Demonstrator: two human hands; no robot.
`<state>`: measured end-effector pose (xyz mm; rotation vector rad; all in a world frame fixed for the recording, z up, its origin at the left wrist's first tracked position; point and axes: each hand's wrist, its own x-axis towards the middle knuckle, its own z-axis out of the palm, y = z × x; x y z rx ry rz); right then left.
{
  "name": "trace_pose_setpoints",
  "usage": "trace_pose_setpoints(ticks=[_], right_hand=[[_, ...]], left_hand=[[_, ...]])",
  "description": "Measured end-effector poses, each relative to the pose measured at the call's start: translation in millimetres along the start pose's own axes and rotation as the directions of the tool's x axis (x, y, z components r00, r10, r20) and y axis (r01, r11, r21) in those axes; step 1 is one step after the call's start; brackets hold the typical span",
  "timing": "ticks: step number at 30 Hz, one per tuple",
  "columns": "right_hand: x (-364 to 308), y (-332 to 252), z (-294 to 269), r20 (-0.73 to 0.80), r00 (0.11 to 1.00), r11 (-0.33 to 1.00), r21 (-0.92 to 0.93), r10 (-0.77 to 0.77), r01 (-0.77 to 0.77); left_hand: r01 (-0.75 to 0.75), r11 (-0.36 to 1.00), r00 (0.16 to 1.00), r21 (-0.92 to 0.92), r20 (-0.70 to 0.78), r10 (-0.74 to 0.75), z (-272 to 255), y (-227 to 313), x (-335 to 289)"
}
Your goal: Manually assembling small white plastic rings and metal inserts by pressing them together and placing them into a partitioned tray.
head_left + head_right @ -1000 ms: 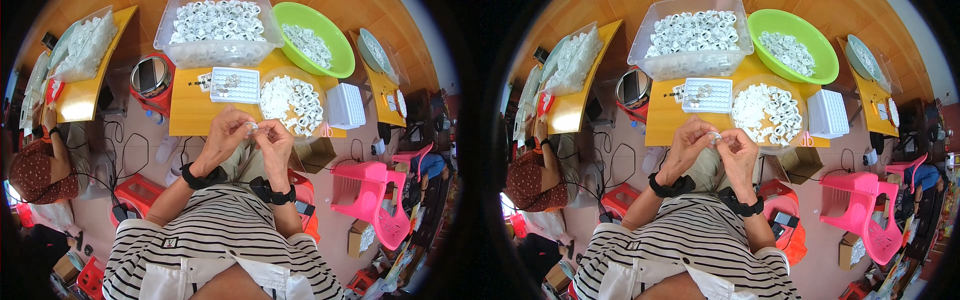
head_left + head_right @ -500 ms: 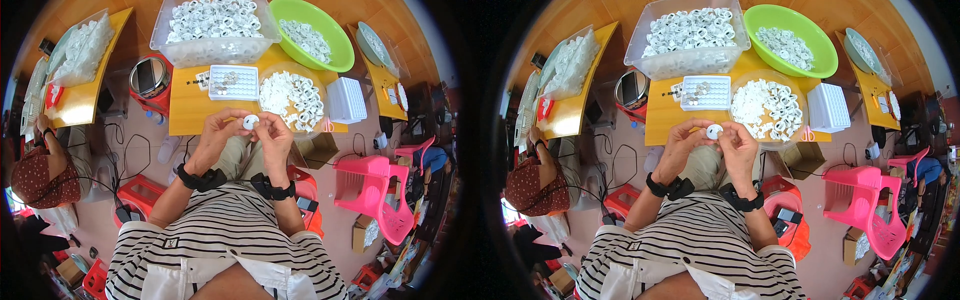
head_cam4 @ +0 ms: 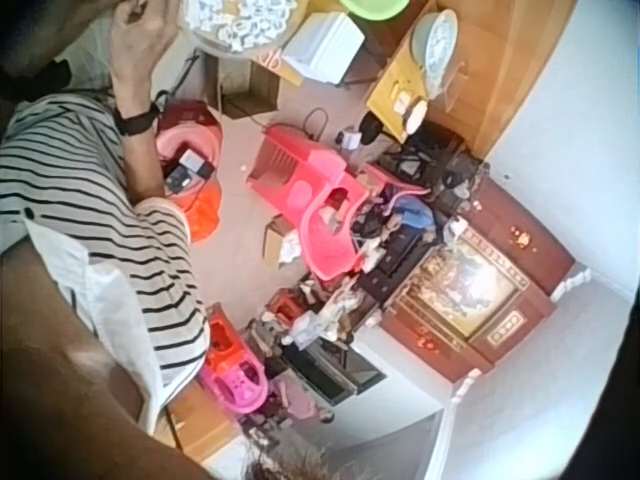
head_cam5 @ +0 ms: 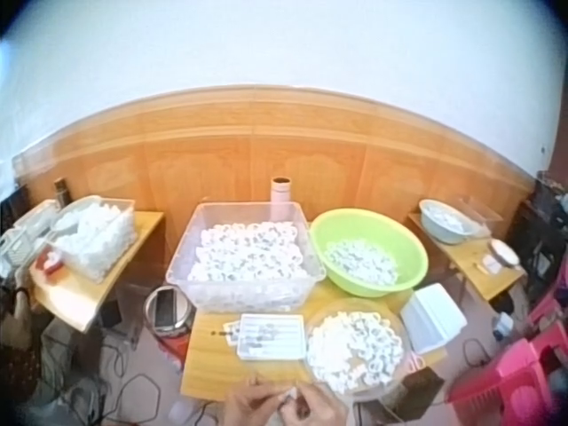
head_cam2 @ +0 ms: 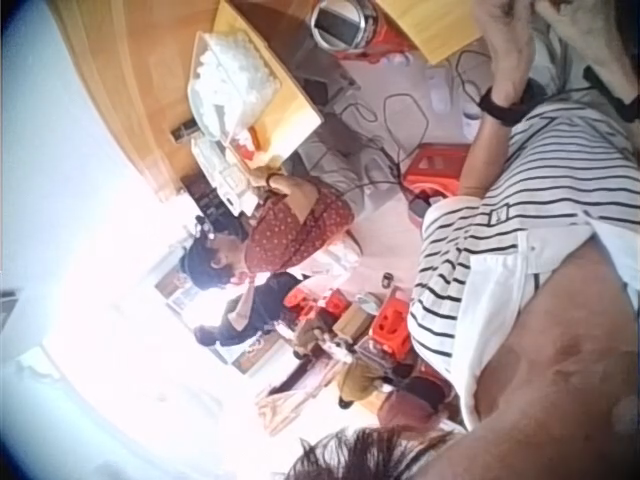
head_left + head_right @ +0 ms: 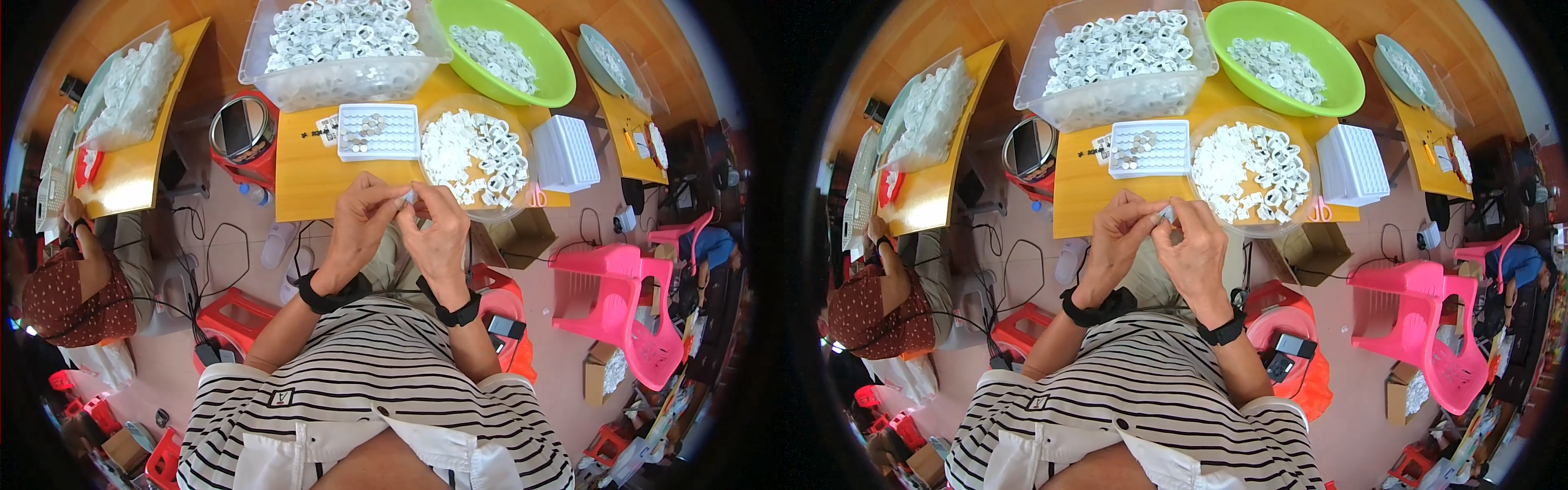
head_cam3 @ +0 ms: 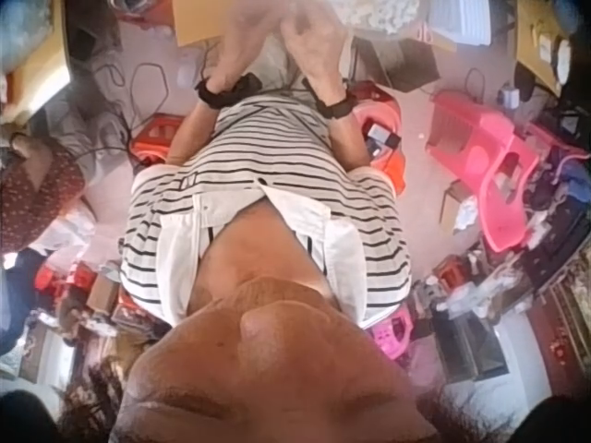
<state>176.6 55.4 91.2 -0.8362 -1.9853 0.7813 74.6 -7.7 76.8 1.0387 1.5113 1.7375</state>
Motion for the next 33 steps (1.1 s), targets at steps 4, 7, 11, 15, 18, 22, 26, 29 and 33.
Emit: trace_pose_setpoints(ticks=[4,7,11,15,18,22,26,29,33], right_hand=[[-1,0,2,-0.006,1.000,1.000,-0.023,-0.001,0.001],[-1,2,3,-0.010,1.000,1.000,-0.013,-0.001,0.001],[-2,5,4,-0.025,0.999,0.999,-0.036,-0.022,0.022],[-2,7,4,-0.014,0.996,0.983,0.163,0.093,-0.089],[-4,13,3,0.041,0.952,0.833,0.474,0.303,-0.286],[-5,5,-4,0.096,0.940,0.803,0.495,0.328,-0.330],[-5,-3,-3,0.012,0.983,0.918,0.356,0.182,-0.174],[-4,-5,-2,-0.032,0.995,0.961,0.264,0.096,-0.085],[-3,-3,-2,-0.075,0.997,0.982,0.189,0.017,-0.002]], left_hand=[[0.018,0.999,1.000,0.037,0.000,-0.018,1,0,-2],[0.030,0.996,0.999,0.080,0.012,-0.031,1,4,-2],[0.021,0.990,0.999,0.137,0.046,-0.028,-1,8,-2],[0.105,0.985,0.994,-0.138,0.007,-0.105,1,11,-1],[0.068,0.996,0.997,-0.052,0.036,-0.066,-2,9,1],[0.074,0.986,0.997,-0.150,0.023,-0.072,-2,5,2],[0.025,0.995,1.000,-0.099,0.005,-0.025,-3,5,3],[-0.004,0.996,1.000,-0.094,-0.020,0.002,-2,4,5],[-0.027,0.996,0.998,-0.086,-0.054,0.022,4,7,7]])
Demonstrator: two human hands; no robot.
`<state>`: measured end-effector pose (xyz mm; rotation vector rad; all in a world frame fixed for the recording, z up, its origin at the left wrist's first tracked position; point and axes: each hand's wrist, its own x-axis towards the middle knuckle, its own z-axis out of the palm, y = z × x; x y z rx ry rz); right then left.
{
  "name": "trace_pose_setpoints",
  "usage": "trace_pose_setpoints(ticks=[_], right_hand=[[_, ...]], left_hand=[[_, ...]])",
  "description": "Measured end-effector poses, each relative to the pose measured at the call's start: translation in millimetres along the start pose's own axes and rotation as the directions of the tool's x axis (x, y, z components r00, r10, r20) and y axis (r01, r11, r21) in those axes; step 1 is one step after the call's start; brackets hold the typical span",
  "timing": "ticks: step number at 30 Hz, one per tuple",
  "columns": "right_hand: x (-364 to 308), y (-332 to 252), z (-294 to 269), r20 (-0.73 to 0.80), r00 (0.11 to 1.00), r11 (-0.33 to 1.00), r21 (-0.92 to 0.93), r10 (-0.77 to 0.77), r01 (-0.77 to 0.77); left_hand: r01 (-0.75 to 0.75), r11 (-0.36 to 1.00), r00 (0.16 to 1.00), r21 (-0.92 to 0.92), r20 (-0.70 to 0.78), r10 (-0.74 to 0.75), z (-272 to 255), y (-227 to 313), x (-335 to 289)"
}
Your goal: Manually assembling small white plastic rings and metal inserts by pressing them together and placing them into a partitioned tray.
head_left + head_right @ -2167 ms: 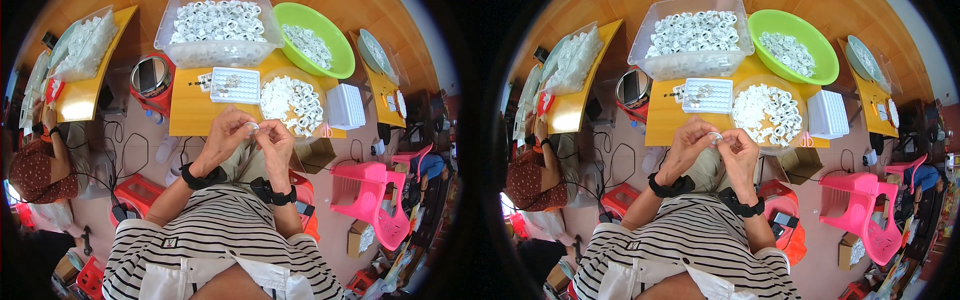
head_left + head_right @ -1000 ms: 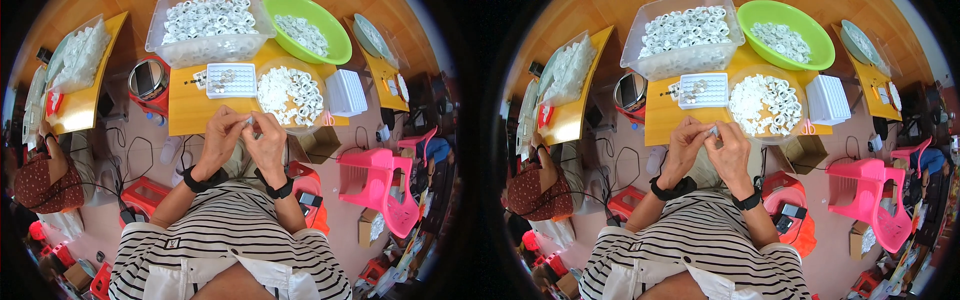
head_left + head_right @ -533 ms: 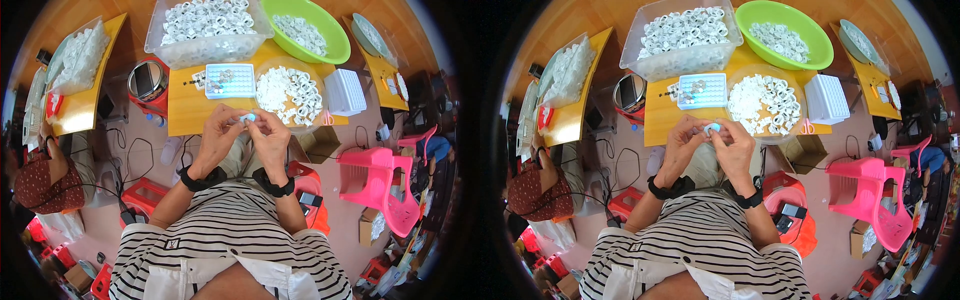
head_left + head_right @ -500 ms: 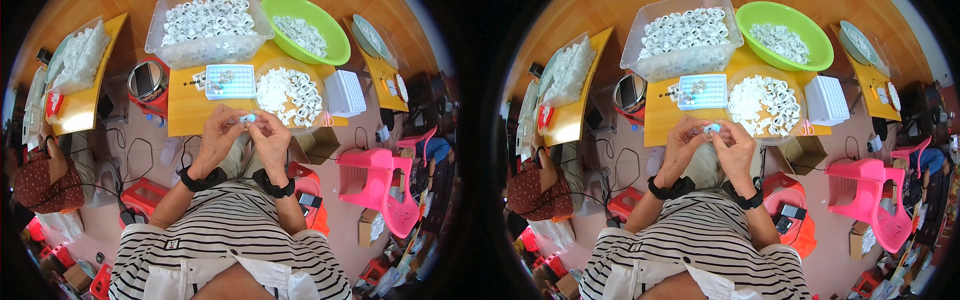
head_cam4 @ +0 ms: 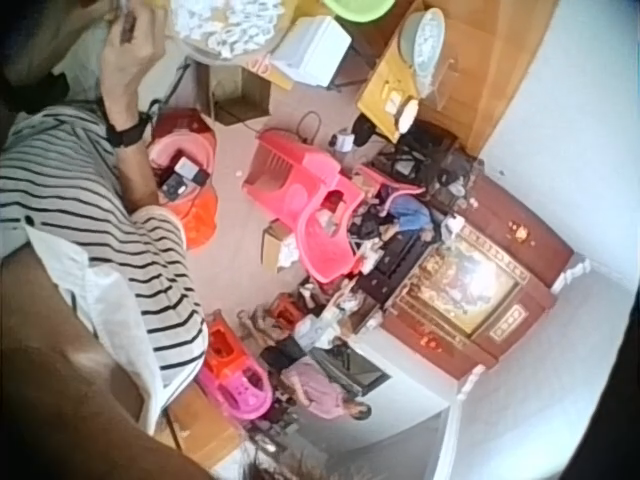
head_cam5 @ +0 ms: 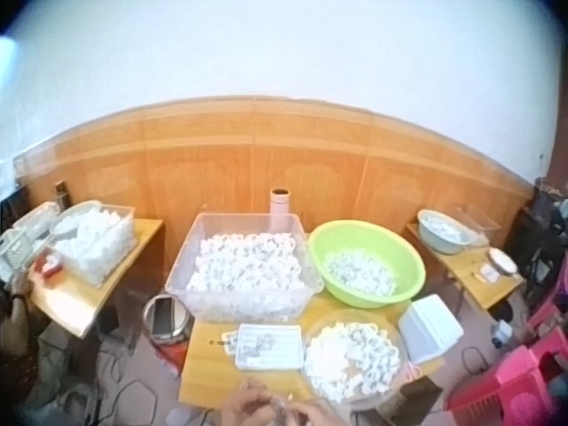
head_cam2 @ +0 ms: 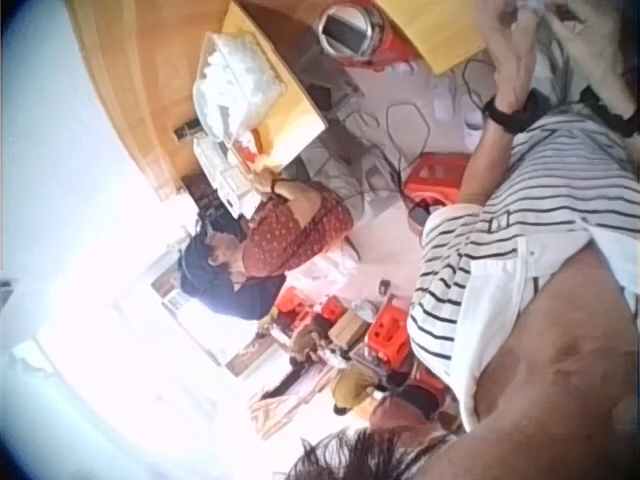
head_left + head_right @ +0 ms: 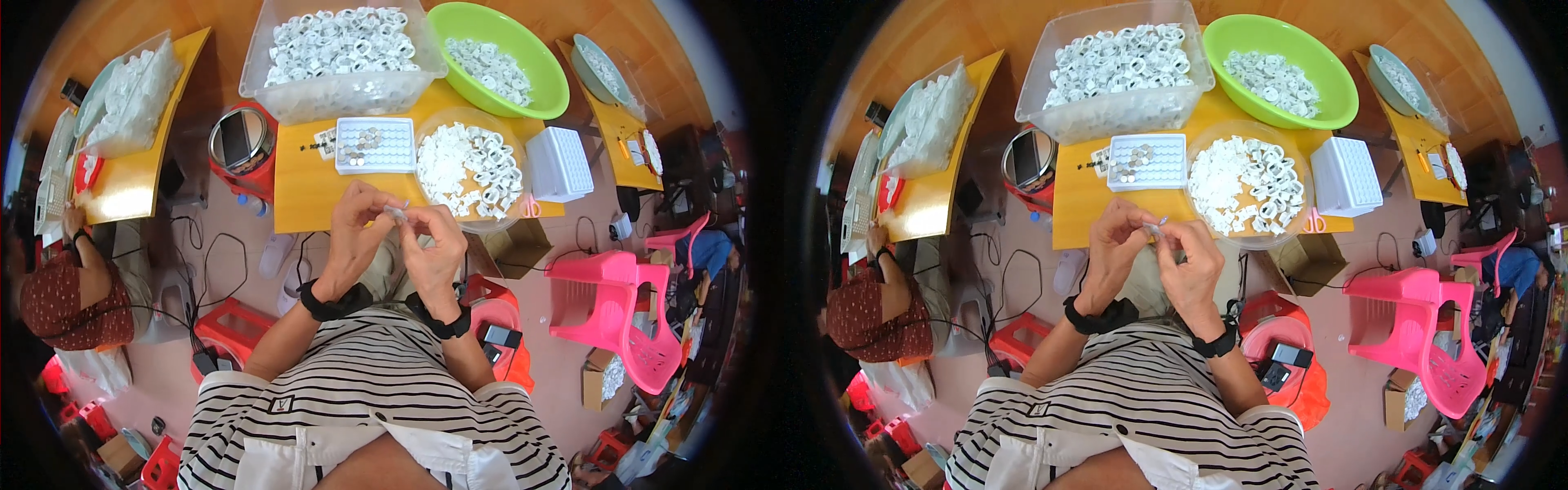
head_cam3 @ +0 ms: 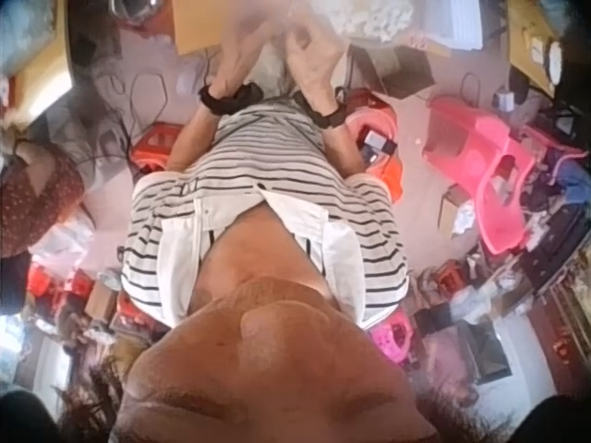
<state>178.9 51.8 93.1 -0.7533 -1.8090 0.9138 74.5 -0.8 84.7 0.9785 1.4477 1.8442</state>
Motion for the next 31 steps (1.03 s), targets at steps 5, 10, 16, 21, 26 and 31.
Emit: trace_pose_setpoints(ticks=[5,10,16,21,26,31], right_hand=[[-1,-5,2,0.000,1.000,0.999,-0.046,0.003,-0.003],[4,3,-3,0.075,0.984,0.984,0.062,0.164,-0.168],[61,52,-41,0.122,0.925,0.913,0.162,0.359,-0.375],[148,20,-85,-0.154,0.986,0.971,0.236,0.069,-0.031],[126,-4,-148,-0.155,0.987,0.989,0.147,0.050,-0.027],[56,32,-229,-0.285,0.889,0.916,-0.076,0.358,-0.393]], left_hand=[[0.001,0.999,1.000,-0.047,-0.004,-0.001,-4,-6,-3],[0.091,0.996,0.992,0.009,0.091,-0.091,-15,-1,-3],[0.132,0.988,0.978,0.080,-0.174,-0.117,-57,-26,-6],[0.050,0.924,0.964,0.380,-0.262,0.055,-81,-77,1],[0.052,0.885,0.969,0.462,-0.239,0.068,-76,-67,2],[0.059,0.877,0.975,0.476,-0.217,0.052,-86,-80,3]])
